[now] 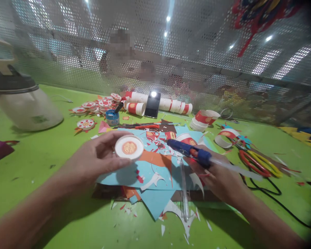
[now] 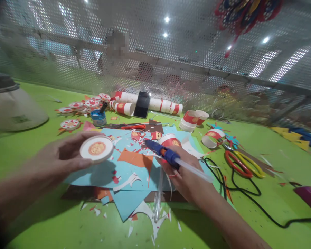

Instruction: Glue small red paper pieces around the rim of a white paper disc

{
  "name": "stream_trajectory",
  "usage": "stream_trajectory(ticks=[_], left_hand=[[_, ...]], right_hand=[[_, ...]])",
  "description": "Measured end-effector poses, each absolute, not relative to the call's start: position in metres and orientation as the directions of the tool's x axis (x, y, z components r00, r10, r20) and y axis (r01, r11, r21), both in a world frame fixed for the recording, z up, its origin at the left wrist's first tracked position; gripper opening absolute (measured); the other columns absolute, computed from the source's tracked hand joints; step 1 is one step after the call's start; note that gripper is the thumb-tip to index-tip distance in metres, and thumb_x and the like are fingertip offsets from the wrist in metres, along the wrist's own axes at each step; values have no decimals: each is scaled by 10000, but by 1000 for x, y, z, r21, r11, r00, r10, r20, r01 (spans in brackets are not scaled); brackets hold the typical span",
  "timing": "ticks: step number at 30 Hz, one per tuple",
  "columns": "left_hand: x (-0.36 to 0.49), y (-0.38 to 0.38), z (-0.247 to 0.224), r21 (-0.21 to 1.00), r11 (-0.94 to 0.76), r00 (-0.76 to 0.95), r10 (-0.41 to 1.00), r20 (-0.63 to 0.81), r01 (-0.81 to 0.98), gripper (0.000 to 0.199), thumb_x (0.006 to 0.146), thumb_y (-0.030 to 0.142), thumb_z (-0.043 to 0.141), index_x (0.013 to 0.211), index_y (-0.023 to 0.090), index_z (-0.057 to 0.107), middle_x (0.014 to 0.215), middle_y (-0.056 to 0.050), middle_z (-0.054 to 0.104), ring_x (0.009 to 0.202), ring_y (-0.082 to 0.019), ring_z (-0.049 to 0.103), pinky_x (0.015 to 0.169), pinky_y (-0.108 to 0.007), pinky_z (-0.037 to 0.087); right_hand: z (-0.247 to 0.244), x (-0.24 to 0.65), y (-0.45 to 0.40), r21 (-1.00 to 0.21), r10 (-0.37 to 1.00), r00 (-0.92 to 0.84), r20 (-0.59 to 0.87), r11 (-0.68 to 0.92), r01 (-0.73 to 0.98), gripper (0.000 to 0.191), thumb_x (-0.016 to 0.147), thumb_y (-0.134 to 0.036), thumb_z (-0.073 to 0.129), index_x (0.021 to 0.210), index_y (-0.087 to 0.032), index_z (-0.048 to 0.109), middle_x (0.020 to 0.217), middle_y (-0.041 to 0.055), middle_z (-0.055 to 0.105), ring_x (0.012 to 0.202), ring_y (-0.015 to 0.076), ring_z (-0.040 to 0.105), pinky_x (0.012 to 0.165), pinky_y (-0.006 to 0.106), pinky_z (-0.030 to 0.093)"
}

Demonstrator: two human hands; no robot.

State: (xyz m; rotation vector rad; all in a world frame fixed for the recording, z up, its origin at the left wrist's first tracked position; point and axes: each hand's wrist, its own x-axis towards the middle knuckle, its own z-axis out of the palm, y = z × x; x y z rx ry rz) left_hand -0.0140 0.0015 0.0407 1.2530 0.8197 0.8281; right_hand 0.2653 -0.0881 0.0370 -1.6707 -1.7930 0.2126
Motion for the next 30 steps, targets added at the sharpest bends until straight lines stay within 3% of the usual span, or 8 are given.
stream_trajectory(ticks=[5, 10, 14, 18, 20, 25, 30], left_hand=[[-18, 9, 50, 989, 79, 298, 954, -38, -127, 579, 575, 321, 887, 1106, 260, 667, 1097, -42, 729, 1033, -303, 667, 759, -338, 595], [-13, 8, 47, 977, 139, 283, 955, -89, -162, 589, 564, 291, 904, 1096, 254, 654, 1104, -47, 725, 958, -265, 691, 660, -288, 596], [-14, 7, 44, 974, 121, 342, 938, -50, -190, 548, 578, 291, 899, 1076, 239, 677, 1078, -50, 732, 922, -231, 694, 640, -251, 580], [-17, 10, 41, 977, 93, 377, 926, -14, -193, 564, 601, 292, 887, 1129, 254, 693, 1070, -49, 740, 946, -229, 685, 694, -253, 572], [-17, 11, 39, 977, 96, 407, 913, -11, -189, 543, 613, 290, 879, 1125, 256, 702, 1068, -50, 742, 933, -231, 686, 715, -275, 572], [-14, 12, 27, 984, 113, 490, 871, -32, -136, 430, 628, 275, 866, 1030, 209, 730, 1008, -72, 743, 865, -219, 685, 740, -312, 557], [-13, 11, 20, 969, 182, 491, 868, -79, -165, 346, 698, 267, 822, 1024, 204, 723, 1090, -72, 721, 961, -200, 658, 770, -276, 525]], right_hand=[[43, 278, -84, -348, 936, -92, 341, 216, 912, 196, 875, -291, 587, 1041, -194, 618, 938, 62, 663, 804, 212, 617, 720, 315, 482], [54, 303, -87, -358, 936, -35, 349, 168, 919, 216, 829, -364, 654, 934, -176, 649, 800, 34, 614, 708, 189, 567, 667, 301, 462], [53, 321, -85, -248, 951, 19, 310, 62, 967, 235, 796, -395, 671, 847, -166, 670, 774, 35, 603, 706, 196, 577, 655, 302, 476], [38, 326, -78, -168, 953, 37, 300, 14, 986, 155, 764, -256, 666, 877, -155, 701, 805, 51, 609, 754, 212, 590, 653, 297, 482], [29, 326, -75, -140, 953, 33, 302, 10, 990, 206, 737, -175, 649, 932, -147, 709, 847, 65, 610, 781, 219, 592, 672, 301, 483], [10, 325, -72, -105, 956, -13, 294, 46, 993, 393, 737, -123, 598, 1122, -152, 670, 987, 105, 602, 917, 255, 592, 829, 372, 501], [16, 330, -84, -63, 954, -53, 295, 74, 995, 360, 773, -189, 598, 1121, -125, 664, 1116, 177, 602, 1064, 340, 550, 935, 499, 457]])
